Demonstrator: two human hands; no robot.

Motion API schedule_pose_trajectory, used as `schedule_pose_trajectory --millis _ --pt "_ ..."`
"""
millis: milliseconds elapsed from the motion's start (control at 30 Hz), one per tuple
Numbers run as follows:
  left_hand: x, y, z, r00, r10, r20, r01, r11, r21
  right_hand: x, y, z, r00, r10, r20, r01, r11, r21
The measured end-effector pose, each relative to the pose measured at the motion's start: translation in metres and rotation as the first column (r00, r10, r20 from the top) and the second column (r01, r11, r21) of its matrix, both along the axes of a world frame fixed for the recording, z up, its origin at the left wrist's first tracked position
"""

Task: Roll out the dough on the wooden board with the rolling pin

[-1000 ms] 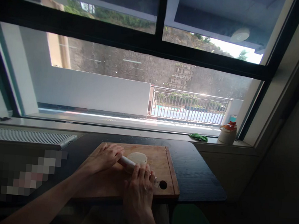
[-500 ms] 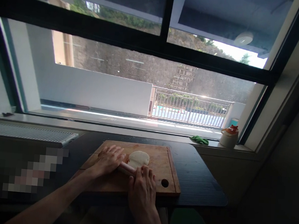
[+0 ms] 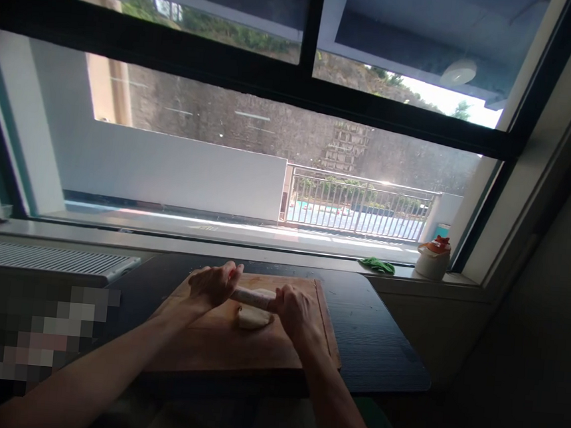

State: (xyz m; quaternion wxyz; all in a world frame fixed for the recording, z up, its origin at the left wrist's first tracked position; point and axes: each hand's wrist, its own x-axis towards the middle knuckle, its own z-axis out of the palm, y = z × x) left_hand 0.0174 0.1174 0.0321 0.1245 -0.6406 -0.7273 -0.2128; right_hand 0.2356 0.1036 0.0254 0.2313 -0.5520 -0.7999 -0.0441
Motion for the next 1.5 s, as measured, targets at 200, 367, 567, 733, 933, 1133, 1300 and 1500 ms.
schedule_pose_trajectory --millis 200,367,567,733,933,1133,1300,1500 --pt "0.014 0.015 -0.011 0.999 0.015 -0.051 -0.018 0.998 -0.052 0.004 0.057 0.006 0.996 -0.03 0.081 0.037 0.995 -0.096" --pt "0.014 -0.006 -0.014 0.991 -0.056 -0.124 0.053 0.998 -0.031 0.004 0.032 -0.006 0.996 -0.006 0.094 0.012 0.998 -0.065" --pt "0.012 -0.025 -0.015 0.985 -0.084 -0.15 0.072 0.994 -0.083 0.001 -0.007 -0.01 0.996 -0.051 0.07 0.052 0.998 -0.018" --pt "0.013 -0.008 -0.008 0.996 -0.064 -0.054 0.053 0.981 -0.187 -0.006 0.026 -0.003 0.988 -0.095 0.12 0.111 0.985 -0.135" --pt "0.018 -0.004 -0.006 0.995 -0.081 -0.065 0.066 0.976 -0.205 -0.01 0.051 0.0 0.993 -0.092 0.079 0.101 0.987 -0.124" --pt "0.024 -0.045 -0.017 0.97 -0.171 -0.171 0.163 0.985 -0.06 0.007 0.003 -0.014 1.0 -0.023 0.016 0.024 1.0 -0.018" --pt "0.026 -0.053 -0.014 0.973 -0.174 -0.149 0.159 0.982 -0.106 0.007 -0.008 -0.013 0.996 -0.082 0.044 0.082 0.996 -0.014" --pt "0.023 -0.021 -0.004 0.992 -0.104 -0.069 0.083 0.964 -0.254 -0.014 0.044 0.004 0.985 -0.108 0.131 0.131 0.973 -0.188"
